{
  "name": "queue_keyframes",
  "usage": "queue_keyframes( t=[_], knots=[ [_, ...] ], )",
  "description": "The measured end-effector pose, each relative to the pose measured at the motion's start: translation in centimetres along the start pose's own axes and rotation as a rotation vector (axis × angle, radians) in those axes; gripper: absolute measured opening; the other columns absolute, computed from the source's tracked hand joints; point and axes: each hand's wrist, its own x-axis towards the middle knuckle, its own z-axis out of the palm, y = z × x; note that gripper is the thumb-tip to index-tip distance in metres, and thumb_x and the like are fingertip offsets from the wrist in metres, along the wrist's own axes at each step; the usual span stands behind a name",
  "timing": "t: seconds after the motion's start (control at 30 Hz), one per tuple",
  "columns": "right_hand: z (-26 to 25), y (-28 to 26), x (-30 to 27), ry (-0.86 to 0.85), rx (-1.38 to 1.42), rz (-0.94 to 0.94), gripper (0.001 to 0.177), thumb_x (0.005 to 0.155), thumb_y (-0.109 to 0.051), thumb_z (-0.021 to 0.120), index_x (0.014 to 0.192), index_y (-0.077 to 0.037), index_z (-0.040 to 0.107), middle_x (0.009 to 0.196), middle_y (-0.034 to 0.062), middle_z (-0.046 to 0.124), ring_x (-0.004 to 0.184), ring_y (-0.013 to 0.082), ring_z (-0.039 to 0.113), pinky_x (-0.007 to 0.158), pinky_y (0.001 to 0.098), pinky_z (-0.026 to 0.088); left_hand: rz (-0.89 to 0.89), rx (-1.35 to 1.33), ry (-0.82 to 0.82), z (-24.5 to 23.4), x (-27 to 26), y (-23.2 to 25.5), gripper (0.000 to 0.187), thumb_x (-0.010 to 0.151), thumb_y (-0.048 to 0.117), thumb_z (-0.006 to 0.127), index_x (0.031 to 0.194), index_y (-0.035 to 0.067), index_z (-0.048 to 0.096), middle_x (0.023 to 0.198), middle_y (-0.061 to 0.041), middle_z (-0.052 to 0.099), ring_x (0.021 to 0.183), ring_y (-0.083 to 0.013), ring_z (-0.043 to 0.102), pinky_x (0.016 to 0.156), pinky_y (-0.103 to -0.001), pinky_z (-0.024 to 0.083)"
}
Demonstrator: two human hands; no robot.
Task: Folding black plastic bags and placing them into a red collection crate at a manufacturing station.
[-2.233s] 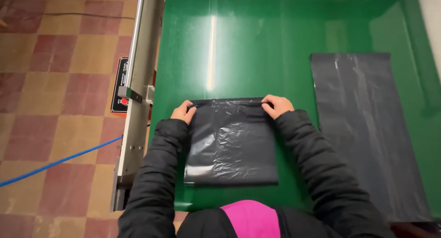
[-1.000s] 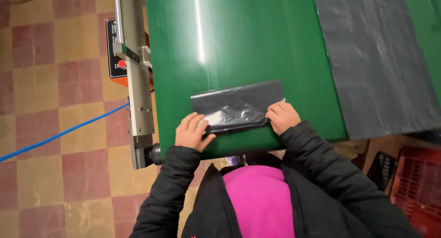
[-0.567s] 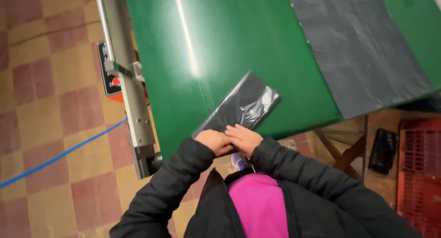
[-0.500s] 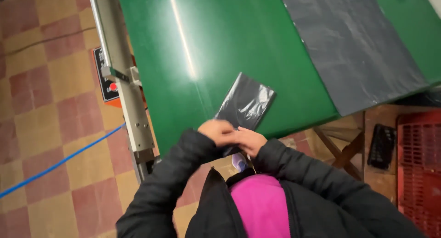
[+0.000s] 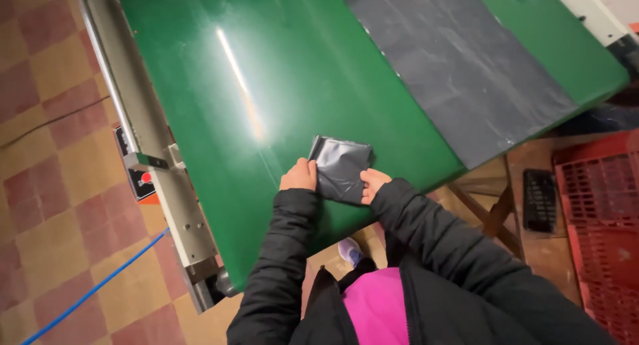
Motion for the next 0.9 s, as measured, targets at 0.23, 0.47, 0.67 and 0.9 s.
queue_keyframes(
  t=[0.23,0.47,0.67,0.9],
  knots=[
    [-6.1,-8.2,-15.8,-0.239,-1.098,-0.982,0.046,0.076,-0.024,0.079,0.116,-0.008,0.063,0.101,0.0144,0.069,0.087,0.0321,0.066,0.073,0.0427,0.053,-0.217,0.251,-0.007,-6.5,1.4,4.0,0.039,0.092,0.047,0.064,0.097,0.008,0.064,0.089,-0.018,0.069,0.084,-0.0429,0.065,0.067,-0.058,0.051],
    [-16.5,-22.6,-17.4,0.288,-1.997,-1.489,0.087,0.041,-0.025,0.086,0.121,-0.002,0.060,0.124,0.0197,0.060,0.117,0.0413,0.057,0.094,0.0509,0.048,0.544,0.143,-0.476,-8.3,3.4,28.2,0.061,0.074,0.042,0.082,0.123,0.013,0.060,0.141,-0.010,0.055,0.142,-0.0325,0.046,0.103,-0.054,0.045],
    [-19.7,-27.2,-13.5,0.069,-1.945,-1.295,0.069,0.055,-0.024,0.086,0.120,-0.014,0.063,0.118,0.0059,0.063,0.108,0.0322,0.059,0.085,0.0451,0.048,0.888,-0.059,-0.117,10.3,4.8,31.2,0.072,0.057,0.039,0.086,0.116,0.005,0.062,0.136,-0.015,0.057,0.137,-0.0374,0.044,0.102,-0.063,0.040],
    [-26.2,-36.4,-12.6,0.082,-2.164,-0.735,0.033,0.072,-0.018,0.073,0.103,-0.027,0.069,0.105,-0.0028,0.069,0.108,0.0235,0.064,0.087,0.0394,0.053,0.473,-0.465,-0.530,4.5,8.2,31.5,0.024,0.095,0.023,0.072,0.112,0.007,0.069,0.104,-0.014,0.074,0.099,-0.0343,0.071,0.083,-0.041,0.057]
  ],
)
